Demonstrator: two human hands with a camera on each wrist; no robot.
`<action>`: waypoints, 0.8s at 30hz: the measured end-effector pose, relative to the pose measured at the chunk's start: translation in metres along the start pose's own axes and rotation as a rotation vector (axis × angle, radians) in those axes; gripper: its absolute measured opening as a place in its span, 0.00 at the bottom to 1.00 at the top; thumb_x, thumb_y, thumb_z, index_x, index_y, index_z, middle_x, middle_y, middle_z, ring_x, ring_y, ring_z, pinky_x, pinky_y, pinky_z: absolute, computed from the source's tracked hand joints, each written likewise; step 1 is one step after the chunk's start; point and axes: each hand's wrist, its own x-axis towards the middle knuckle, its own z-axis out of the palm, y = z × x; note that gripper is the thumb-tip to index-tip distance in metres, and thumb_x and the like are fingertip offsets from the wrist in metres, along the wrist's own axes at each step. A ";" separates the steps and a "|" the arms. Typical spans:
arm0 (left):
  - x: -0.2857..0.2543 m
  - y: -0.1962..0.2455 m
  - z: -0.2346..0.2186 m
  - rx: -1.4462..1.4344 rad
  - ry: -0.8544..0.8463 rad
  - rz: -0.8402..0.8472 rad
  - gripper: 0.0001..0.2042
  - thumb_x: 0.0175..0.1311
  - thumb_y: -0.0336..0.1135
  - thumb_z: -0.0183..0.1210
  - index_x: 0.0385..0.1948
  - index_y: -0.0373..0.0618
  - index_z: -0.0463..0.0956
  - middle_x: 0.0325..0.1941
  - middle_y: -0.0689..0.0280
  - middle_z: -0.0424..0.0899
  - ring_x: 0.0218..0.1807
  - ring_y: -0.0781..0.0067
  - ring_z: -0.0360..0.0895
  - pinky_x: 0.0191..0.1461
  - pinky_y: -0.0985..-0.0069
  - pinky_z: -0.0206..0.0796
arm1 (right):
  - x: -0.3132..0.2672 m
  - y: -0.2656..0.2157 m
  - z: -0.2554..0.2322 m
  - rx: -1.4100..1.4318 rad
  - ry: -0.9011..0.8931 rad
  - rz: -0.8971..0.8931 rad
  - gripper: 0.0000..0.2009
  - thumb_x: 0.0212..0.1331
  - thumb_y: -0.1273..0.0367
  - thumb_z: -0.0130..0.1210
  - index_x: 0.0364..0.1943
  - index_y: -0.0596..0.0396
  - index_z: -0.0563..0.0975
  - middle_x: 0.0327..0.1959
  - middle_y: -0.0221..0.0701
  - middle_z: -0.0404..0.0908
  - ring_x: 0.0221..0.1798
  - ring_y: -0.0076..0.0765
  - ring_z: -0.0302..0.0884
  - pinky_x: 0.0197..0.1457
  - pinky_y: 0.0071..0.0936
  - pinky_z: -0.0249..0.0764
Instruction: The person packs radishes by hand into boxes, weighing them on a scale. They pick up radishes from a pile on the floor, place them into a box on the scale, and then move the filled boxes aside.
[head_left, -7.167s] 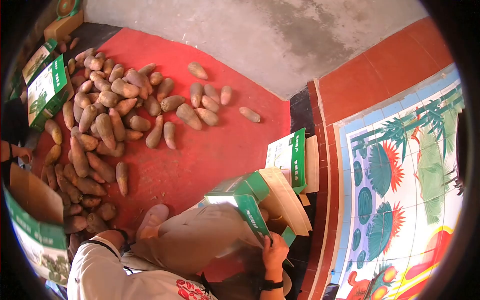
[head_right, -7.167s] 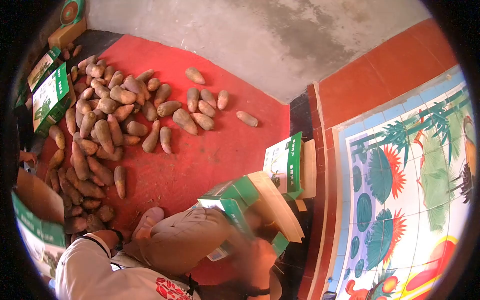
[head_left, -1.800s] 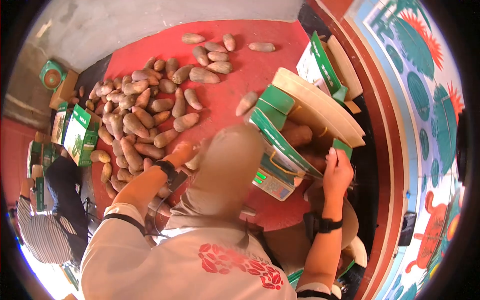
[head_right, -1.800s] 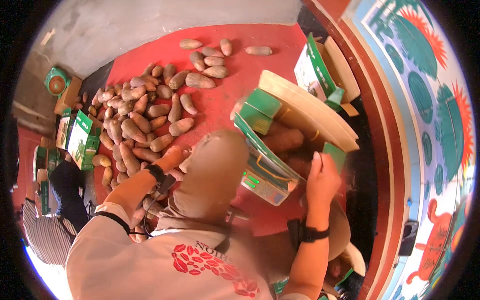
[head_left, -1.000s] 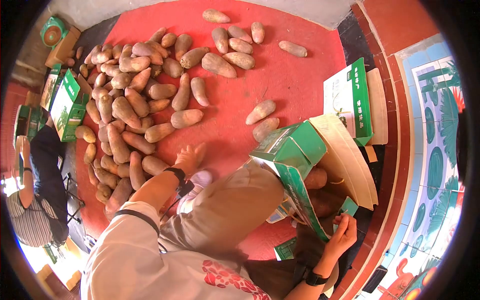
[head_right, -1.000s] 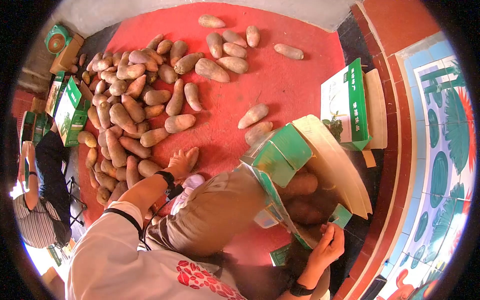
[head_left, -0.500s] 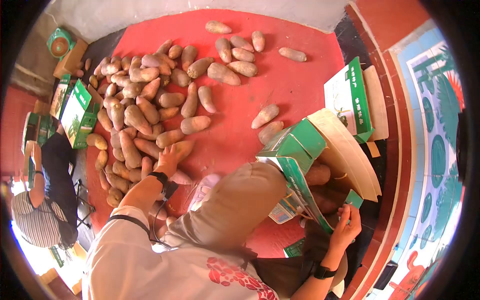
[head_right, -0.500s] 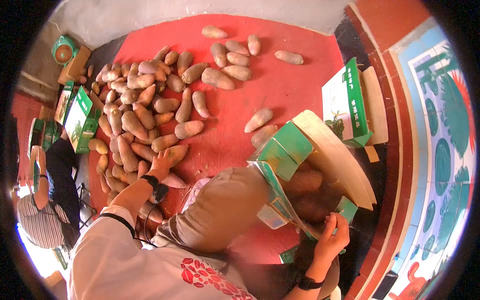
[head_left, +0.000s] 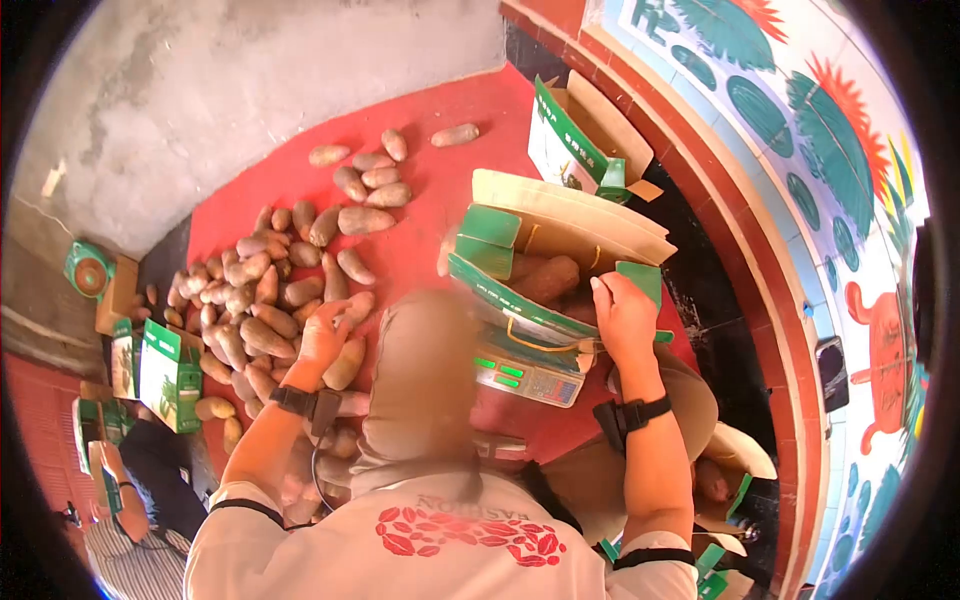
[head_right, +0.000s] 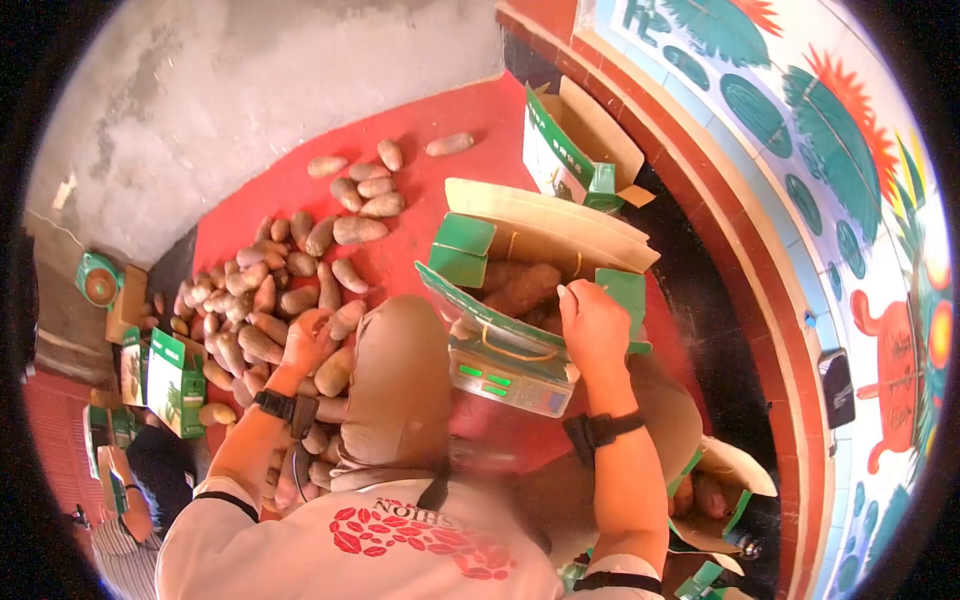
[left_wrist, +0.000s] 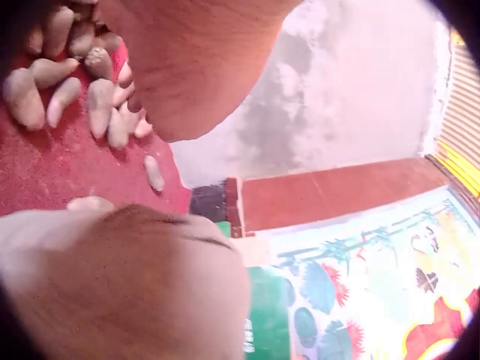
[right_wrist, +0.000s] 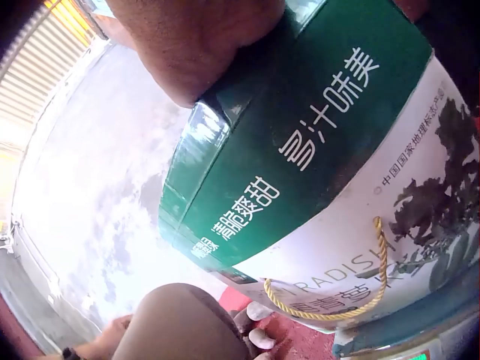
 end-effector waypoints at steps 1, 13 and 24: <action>0.003 0.016 -0.011 -0.010 0.037 0.049 0.13 0.59 0.24 0.57 0.46 0.40 0.77 0.41 0.54 0.81 0.44 0.55 0.79 0.47 0.69 0.72 | -0.001 -0.001 -0.001 -0.011 -0.004 0.005 0.10 0.61 0.64 0.56 0.26 0.55 0.75 0.26 0.39 0.78 0.31 0.52 0.76 0.34 0.42 0.72; -0.039 0.147 -0.078 -0.052 0.355 0.218 0.22 0.58 0.24 0.55 0.57 0.41 0.71 0.51 0.53 0.79 0.53 0.56 0.76 0.56 0.66 0.68 | -0.003 -0.001 -0.003 -0.002 -0.059 0.000 0.13 0.62 0.62 0.53 0.25 0.55 0.74 0.27 0.42 0.80 0.33 0.55 0.78 0.38 0.47 0.74; -0.034 0.136 -0.078 -0.007 0.317 0.257 0.23 0.57 0.23 0.55 0.57 0.39 0.69 0.54 0.52 0.75 0.56 0.56 0.74 0.59 0.67 0.66 | -0.008 0.001 -0.005 -0.042 -0.072 0.032 0.12 0.62 0.61 0.52 0.27 0.55 0.75 0.29 0.42 0.80 0.34 0.54 0.78 0.39 0.47 0.73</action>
